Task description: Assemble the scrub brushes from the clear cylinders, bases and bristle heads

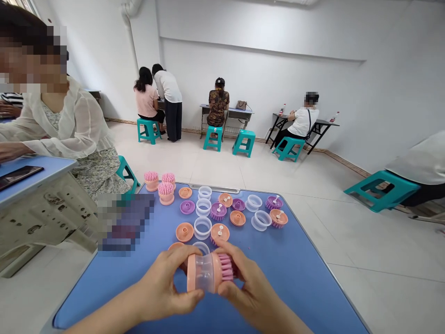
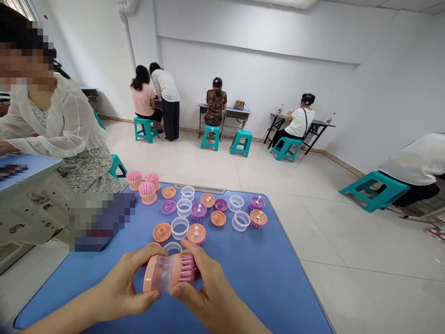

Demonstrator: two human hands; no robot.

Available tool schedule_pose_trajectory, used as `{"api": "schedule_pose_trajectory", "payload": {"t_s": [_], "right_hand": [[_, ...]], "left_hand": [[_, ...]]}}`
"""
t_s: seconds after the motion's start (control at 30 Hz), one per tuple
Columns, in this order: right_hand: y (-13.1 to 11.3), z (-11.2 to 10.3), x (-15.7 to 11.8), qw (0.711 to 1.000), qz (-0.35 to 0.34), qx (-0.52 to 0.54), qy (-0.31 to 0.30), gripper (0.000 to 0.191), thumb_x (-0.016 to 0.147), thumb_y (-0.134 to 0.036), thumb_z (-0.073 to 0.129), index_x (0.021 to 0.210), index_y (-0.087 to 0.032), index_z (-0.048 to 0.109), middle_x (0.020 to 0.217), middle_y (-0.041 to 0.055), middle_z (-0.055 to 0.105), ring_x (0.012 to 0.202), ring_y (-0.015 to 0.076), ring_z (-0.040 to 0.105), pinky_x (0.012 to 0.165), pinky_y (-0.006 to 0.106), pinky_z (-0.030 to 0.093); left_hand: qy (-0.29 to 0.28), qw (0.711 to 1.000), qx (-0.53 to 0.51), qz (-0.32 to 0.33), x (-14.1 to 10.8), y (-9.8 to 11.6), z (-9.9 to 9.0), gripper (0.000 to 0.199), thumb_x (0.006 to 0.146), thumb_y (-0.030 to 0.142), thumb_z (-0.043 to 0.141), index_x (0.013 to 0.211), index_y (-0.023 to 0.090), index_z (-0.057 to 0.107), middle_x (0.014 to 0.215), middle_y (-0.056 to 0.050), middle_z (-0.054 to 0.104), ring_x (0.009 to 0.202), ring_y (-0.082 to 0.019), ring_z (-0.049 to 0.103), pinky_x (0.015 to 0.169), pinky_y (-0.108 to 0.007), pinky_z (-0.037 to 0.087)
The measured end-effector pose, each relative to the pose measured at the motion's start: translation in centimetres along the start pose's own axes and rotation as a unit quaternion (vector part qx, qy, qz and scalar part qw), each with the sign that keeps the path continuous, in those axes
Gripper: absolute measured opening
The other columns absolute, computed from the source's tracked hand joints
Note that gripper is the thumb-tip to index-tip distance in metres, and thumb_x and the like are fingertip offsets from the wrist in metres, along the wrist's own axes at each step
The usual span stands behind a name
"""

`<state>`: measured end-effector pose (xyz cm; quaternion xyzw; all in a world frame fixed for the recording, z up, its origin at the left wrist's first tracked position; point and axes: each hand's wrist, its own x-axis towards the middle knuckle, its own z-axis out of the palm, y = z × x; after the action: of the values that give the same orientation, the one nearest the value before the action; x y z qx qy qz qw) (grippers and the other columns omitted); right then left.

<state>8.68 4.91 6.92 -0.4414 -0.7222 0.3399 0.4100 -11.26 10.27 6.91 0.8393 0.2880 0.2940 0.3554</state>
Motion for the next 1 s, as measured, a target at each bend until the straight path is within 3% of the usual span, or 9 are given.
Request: {"api": "schedule_pose_trajectory", "payload": {"t_s": [0.1, 0.2, 0.3, 0.4, 0.5, 0.6, 0.73, 0.83, 1.0], "right_hand": [[-0.4, -0.1, 0.3, 0.993, -0.088, -0.069, 0.025, 0.041, 0.082, -0.032, 0.058, 0.12, -0.022, 0.045, 0.11, 0.0095, 0.06, 0.098, 0.0219, 0.058, 0.085, 0.031, 0.049], [-1.2, -0.2, 0.5, 0.97, -0.191, -0.145, 0.043, 0.043, 0.08, -0.012, 0.055, 0.12, -0.024, 0.043, 0.111, 0.0092, 0.056, 0.104, 0.0217, 0.054, 0.087, 0.034, 0.047], [-1.7, -0.2, 0.4, 0.941, -0.258, -0.216, 0.047, 0.049, 0.077, 0.001, 0.048, 0.118, -0.025, 0.045, 0.096, 0.0068, 0.058, 0.096, 0.0206, 0.054, 0.085, 0.036, 0.048], [-1.7, -0.2, 0.1, 0.925, -0.285, -0.239, 0.078, 0.053, 0.071, 0.007, 0.048, 0.113, -0.026, 0.049, 0.087, 0.0045, 0.055, 0.093, 0.0205, 0.052, 0.084, 0.036, 0.048], [-1.7, -0.3, -0.2, 0.961, -0.217, -0.132, 0.106, 0.053, 0.068, 0.002, 0.05, 0.111, -0.027, 0.048, 0.097, 0.0055, 0.048, 0.092, 0.0208, 0.052, 0.078, 0.036, 0.049], [-1.7, -0.6, -0.1, 0.993, -0.092, 0.018, 0.069, 0.038, 0.078, -0.008, 0.043, 0.11, -0.029, 0.05, 0.104, 0.0066, 0.047, 0.094, 0.0204, 0.053, 0.072, 0.032, 0.05], [-1.8, -1.2, 0.2, 0.989, 0.021, 0.149, 0.0, 0.022, 0.089, -0.026, 0.037, 0.098, -0.026, 0.057, 0.1, 0.0058, 0.053, 0.08, 0.0166, 0.056, 0.065, 0.028, 0.049], [-1.7, -1.4, 0.0, 0.97, 0.082, 0.219, -0.065, 0.028, 0.088, -0.04, 0.04, 0.103, -0.025, 0.059, 0.093, 0.0047, 0.056, 0.066, 0.0131, 0.054, 0.061, 0.027, 0.048], [-1.4, -0.7, -0.8, 0.972, 0.107, 0.192, -0.082, 0.038, 0.085, -0.038, 0.047, 0.121, -0.028, 0.052, 0.092, 0.005, 0.06, 0.068, 0.0143, 0.055, 0.064, 0.03, 0.048]], "left_hand": [[-0.004, 0.999, -0.028, -0.026, 0.1, 0.3, 0.0, 0.032, 0.069, 0.033, 0.056, 0.097, 0.018, 0.051, 0.076, 0.0, 0.058, 0.065, -0.013, 0.052, 0.061, -0.022, 0.045], [-0.041, 0.99, -0.108, -0.087, 0.4, 0.4, -0.3, 0.027, 0.073, 0.042, 0.053, 0.082, 0.017, 0.052, 0.066, 0.003, 0.051, 0.058, -0.011, 0.047, 0.053, -0.02, 0.042], [-0.093, 0.95, -0.244, -0.171, 0.7, 0.4, -0.5, 0.037, 0.077, 0.053, 0.046, 0.07, 0.017, 0.048, 0.06, 0.004, 0.048, 0.052, -0.01, 0.047, 0.05, -0.02, 0.041], [-0.088, 0.907, -0.342, -0.231, 0.9, 0.2, -0.9, 0.045, 0.078, 0.06, 0.043, 0.07, 0.016, 0.049, 0.062, 0.002, 0.05, 0.052, -0.01, 0.048, 0.049, -0.021, 0.042], [-0.086, 0.893, -0.384, -0.218, 0.9, 0.2, -1.1, 0.046, 0.072, 0.06, 0.053, 0.077, 0.014, 0.054, 0.066, 0.001, 0.051, 0.056, -0.011, 0.047, 0.054, -0.022, 0.041], [-0.091, 0.893, -0.401, -0.184, 0.7, 0.2, -1.1, 0.048, 0.065, 0.054, 0.065, 0.092, 0.016, 0.054, 0.075, 0.001, 0.052, 0.065, -0.012, 0.047, 0.061, -0.023, 0.039], [-0.057, 0.902, -0.393, -0.17, 0.5, 0.1, -0.8, 0.055, 0.061, 0.05, 0.071, 0.102, 0.021, 0.05, 0.082, 0.0, 0.05, 0.069, -0.012, 0.046, 0.059, -0.02, 0.036], [-0.03, 0.901, -0.402, -0.16, 0.4, 0.0, -0.7, 0.053, 0.062, 0.047, 0.072, 0.103, 0.022, 0.05, 0.086, 0.0, 0.051, 0.072, -0.012, 0.048, 0.061, -0.02, 0.037], [-0.023, 0.892, -0.441, -0.099, 0.4, -0.2, 0.0, 0.046, 0.068, 0.036, 0.072, 0.106, 0.025, 0.049, 0.091, 0.0, 0.055, 0.076, -0.011, 0.054, 0.067, -0.021, 0.042]]}}
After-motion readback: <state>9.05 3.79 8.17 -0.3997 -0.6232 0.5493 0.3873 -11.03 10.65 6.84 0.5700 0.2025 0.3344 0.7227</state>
